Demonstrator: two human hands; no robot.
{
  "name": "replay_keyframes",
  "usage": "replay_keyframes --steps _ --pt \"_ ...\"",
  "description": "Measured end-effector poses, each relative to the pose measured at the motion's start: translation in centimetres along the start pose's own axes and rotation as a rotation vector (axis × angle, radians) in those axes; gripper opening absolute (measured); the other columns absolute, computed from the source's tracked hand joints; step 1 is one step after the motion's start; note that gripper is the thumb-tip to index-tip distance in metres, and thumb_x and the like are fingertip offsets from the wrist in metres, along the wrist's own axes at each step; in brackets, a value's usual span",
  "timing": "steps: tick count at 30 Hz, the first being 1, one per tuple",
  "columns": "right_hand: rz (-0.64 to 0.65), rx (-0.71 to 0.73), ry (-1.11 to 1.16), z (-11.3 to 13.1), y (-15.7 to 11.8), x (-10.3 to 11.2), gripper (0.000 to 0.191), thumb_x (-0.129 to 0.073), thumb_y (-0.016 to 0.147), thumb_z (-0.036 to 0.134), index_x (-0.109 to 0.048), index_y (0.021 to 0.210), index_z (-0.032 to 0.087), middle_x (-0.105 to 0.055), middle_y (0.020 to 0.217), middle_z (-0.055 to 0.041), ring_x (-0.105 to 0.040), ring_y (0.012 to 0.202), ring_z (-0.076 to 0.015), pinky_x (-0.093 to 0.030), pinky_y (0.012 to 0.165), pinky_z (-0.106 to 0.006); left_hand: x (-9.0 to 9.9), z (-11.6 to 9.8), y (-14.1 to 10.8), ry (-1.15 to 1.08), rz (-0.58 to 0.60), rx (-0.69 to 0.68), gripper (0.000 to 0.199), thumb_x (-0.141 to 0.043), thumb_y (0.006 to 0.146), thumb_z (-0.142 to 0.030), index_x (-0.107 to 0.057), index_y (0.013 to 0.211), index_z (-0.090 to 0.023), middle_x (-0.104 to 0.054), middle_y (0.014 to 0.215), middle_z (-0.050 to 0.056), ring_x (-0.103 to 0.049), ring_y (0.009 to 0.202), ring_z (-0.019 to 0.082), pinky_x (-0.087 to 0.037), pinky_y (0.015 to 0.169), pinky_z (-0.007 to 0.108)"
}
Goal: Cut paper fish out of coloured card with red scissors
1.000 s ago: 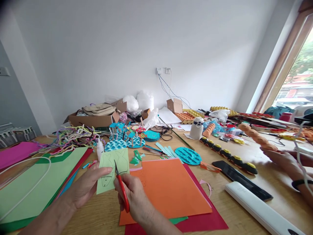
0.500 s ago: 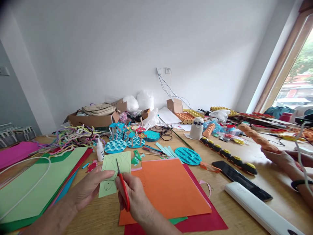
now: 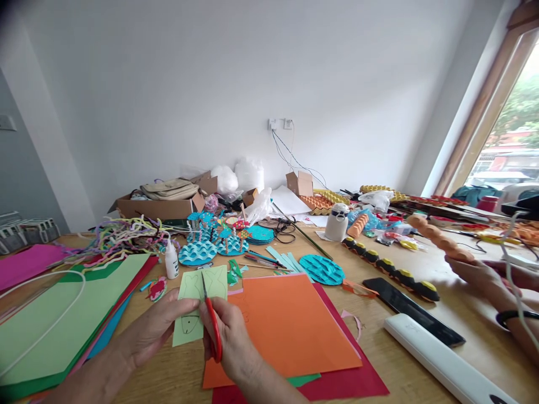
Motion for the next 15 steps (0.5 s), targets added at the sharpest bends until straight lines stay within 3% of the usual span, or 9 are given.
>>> replay_keyframes --steps 8,15 --pt "-0.033 -0.013 0.026 -0.5 0.2 0.2 0.054 -0.048 0.07 0.07 -0.046 0.064 0.017 -0.043 0.042 0.0058 -0.042 0.038 -0.006 -0.03 0.039 -0.017 -1.0 0.1 0.0 0.039 0.047 0.009 0.04 -0.056 0.074 -0.026 -0.06 0.111 -0.011 -0.071 0.069 0.009 -0.066 0.056 0.025 -0.051 0.056 0.036" --pt "-0.032 -0.025 0.124 -1.9 0.7 0.0 0.053 -0.05 0.069 0.07 -0.044 0.063 0.017 -0.04 0.039 0.0071 -0.036 0.034 -0.0052 -0.026 0.037 -0.018 0.5 1.6 0.5 0.011 0.043 0.099 0.039 -0.054 0.074 -0.019 -0.058 0.112 -0.013 -0.071 0.067 0.008 -0.065 0.059 0.024 -0.052 0.061 0.039"
Point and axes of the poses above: each hand's wrist, its own y-axis towards the middle knuckle, its own x-axis out of the back of the hand, z = x × y, the point moved 8 cm from there along y, towards the middle knuckle
